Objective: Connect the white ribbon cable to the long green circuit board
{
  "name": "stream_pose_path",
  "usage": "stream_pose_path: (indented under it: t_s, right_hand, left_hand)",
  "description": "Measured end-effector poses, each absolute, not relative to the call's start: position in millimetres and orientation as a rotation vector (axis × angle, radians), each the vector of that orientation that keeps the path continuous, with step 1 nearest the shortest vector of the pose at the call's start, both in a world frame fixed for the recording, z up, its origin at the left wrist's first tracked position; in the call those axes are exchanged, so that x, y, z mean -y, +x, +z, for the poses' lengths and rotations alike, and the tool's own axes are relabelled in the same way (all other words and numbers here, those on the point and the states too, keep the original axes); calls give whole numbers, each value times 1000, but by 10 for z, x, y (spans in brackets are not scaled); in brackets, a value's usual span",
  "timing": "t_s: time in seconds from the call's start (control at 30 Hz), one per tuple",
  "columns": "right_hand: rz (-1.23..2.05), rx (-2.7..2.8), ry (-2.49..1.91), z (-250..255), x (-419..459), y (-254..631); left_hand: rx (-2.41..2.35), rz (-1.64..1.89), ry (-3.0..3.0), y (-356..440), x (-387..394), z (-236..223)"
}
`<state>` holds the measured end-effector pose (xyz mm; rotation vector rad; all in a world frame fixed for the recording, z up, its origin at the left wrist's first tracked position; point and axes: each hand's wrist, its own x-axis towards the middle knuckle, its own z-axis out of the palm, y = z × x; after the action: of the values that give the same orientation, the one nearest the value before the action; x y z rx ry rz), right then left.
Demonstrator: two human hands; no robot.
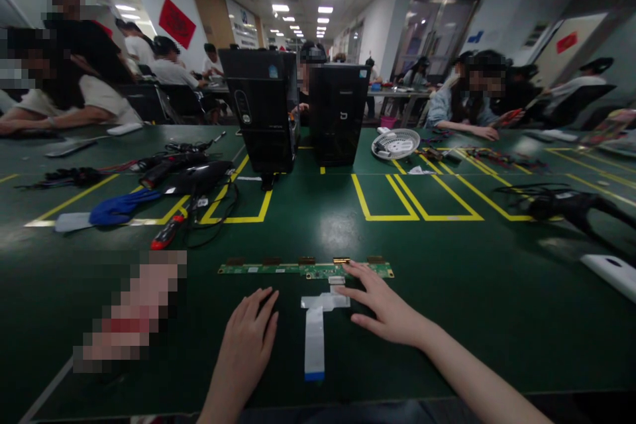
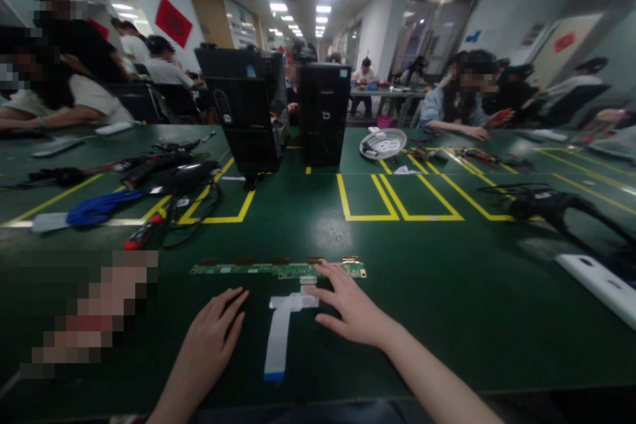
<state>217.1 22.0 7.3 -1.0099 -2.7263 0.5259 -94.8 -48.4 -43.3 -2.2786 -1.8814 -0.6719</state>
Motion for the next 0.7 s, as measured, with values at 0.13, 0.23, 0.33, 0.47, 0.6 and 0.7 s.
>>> stream_pose_path:
  t_s: [0.13,0.23,0.33,0.47,0.6,0.7]
  right_hand:
    - [587,2775,-1034,94,-231,2140]
    - [589,2790,-1045,85,-249,2132]
    - [574,2801,-1043,89,-247,2127]
    - [580,2806,-1035,116,-178,2188]
    - [555,2808,-1094,88,-41,2418]
    - [511,2775,-1207,12,69,2691]
  left_hand:
    - [1907,-705,-2293,-949,466,-423]
    - [1916,-716,-2297,-954,472,-424]
    - [1916,-714,-2300,-952,474,-425]
    - [1906,-720,-2301,-946,473,-422]
    - [1893,-713,-2299,-934,480,-406]
    - [1899,-698,-2291,-924,488,-393]
